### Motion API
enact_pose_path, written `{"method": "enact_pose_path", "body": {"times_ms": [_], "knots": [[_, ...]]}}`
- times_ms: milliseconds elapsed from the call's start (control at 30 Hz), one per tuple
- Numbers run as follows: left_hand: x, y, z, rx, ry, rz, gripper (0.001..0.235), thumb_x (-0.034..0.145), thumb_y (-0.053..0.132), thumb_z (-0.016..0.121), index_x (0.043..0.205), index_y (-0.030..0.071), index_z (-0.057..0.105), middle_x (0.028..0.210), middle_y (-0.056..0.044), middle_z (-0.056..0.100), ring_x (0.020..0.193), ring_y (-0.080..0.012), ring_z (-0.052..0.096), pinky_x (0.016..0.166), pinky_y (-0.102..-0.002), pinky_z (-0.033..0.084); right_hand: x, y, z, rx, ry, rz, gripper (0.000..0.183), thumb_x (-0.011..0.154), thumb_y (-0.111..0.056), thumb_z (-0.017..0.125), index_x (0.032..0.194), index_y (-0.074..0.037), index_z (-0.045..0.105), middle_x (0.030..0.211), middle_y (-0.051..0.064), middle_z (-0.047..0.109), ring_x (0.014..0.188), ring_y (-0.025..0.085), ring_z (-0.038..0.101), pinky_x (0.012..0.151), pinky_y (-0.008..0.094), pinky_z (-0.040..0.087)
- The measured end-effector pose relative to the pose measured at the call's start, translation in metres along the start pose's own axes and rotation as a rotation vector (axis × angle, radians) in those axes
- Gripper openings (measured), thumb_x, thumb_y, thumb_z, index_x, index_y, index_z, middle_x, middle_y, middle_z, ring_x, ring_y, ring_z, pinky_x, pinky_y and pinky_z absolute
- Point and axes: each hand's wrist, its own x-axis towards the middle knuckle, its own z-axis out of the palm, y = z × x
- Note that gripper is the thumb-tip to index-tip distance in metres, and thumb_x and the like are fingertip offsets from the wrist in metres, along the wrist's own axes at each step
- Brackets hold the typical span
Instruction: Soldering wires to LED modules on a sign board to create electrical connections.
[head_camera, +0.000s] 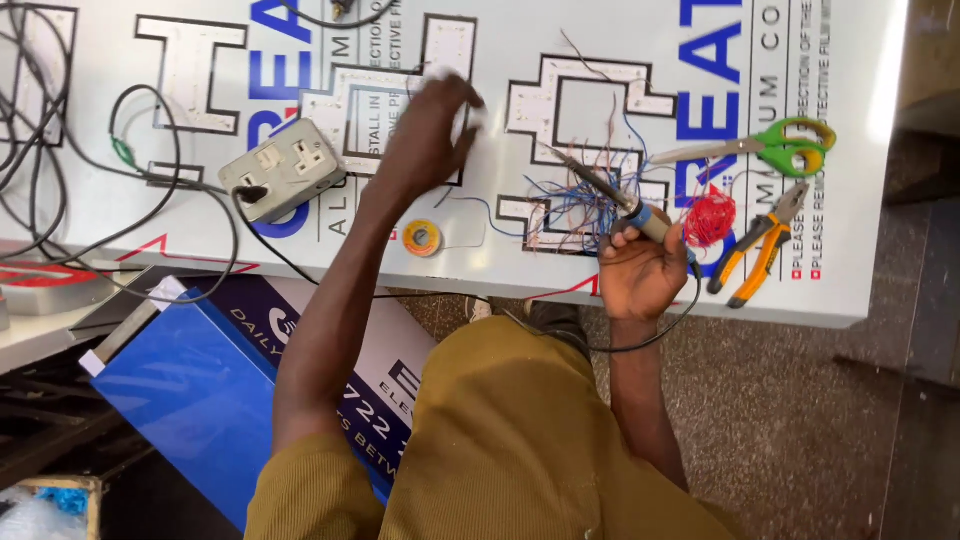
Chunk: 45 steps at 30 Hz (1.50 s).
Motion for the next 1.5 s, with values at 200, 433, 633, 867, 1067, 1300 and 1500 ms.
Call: {"method": "enact_pose_path", "body": {"times_ms": [200,433,633,867,1067,1300,1500], "knots": [[-0.035,0.069,0.029,-0.044,-0.449,0.063,0.010,0.098,0.004,0.078,0.104,0.009,0.084,0.109,-0.011,0.077,0.113,-0.0345,0.074,0.098,-0.048,0.059,0.018,-0.023,-0.025,0.052,0.009,-0.030,0.045,0.110,-0.053,0.067,0.127,-0.014,0.083,0.090,0.013,0.069,0.090,0.029,0.068,0.074,0.036,0.056],[-0.035,0.072,0.061,0.129,-0.550,0.048,0.019,0.092,0.008,0.089,0.110,0.013,0.090,0.113,-0.010,0.078,0.110,-0.0288,0.071,0.097,-0.043,0.060,-0.002,-0.019,-0.001,0.046,0.044,-0.053,0.046,0.110,-0.052,0.066,0.130,-0.014,0.080,0.088,0.010,0.067,0.088,0.026,0.067,0.071,0.034,0.055],[-0.053,0.064,0.076,0.178,-0.425,0.074,0.016,0.099,0.005,0.082,0.112,0.012,0.089,0.108,-0.009,0.076,0.106,-0.0261,0.069,0.094,-0.040,0.060,-0.007,-0.018,-0.008,0.020,0.042,-0.062,0.048,0.111,-0.052,0.064,0.132,-0.013,0.079,0.088,0.012,0.066,0.089,0.028,0.065,0.072,0.035,0.054],[-0.079,0.067,0.009,0.014,-0.007,0.043,0.012,0.107,-0.003,0.068,0.112,0.006,0.070,0.094,-0.011,0.064,0.097,-0.0355,0.070,0.083,-0.049,0.058,-0.004,-0.003,0.003,-0.026,-0.050,-0.015,0.046,0.112,-0.053,0.063,0.133,-0.015,0.079,0.089,0.013,0.067,0.091,0.029,0.068,0.076,0.037,0.057],[-0.120,0.077,-0.011,-0.340,0.438,-0.057,0.008,0.117,0.004,0.068,0.124,0.009,0.070,0.104,-0.009,0.071,0.098,-0.0280,0.076,0.085,-0.041,0.068,-0.004,0.016,-0.008,-0.137,-0.053,-0.016,0.045,0.112,-0.053,0.060,0.132,-0.015,0.075,0.082,0.013,0.068,0.083,0.027,0.070,0.075,0.039,0.060],[-0.146,0.084,0.031,-0.342,0.303,0.049,0.004,0.106,0.007,0.081,0.105,0.010,0.079,0.088,-0.005,0.068,0.090,-0.0293,0.070,0.086,-0.043,0.058,-0.017,0.005,-0.041,-0.349,0.134,-0.189,0.050,0.108,-0.064,0.056,0.115,-0.017,0.071,0.061,0.006,0.052,0.060,0.020,0.061,0.062,0.034,0.056],[-0.149,0.081,0.039,-0.248,0.260,0.076,0.009,0.106,0.016,0.080,0.100,0.012,0.075,0.082,-0.002,0.060,0.092,-0.0300,0.064,0.089,-0.045,0.052,-0.031,0.001,-0.027,-0.487,0.073,-0.267,0.049,0.111,-0.061,0.052,0.103,-0.014,0.066,0.063,0.005,0.049,0.054,0.015,0.055,0.055,0.032,0.054]]}}
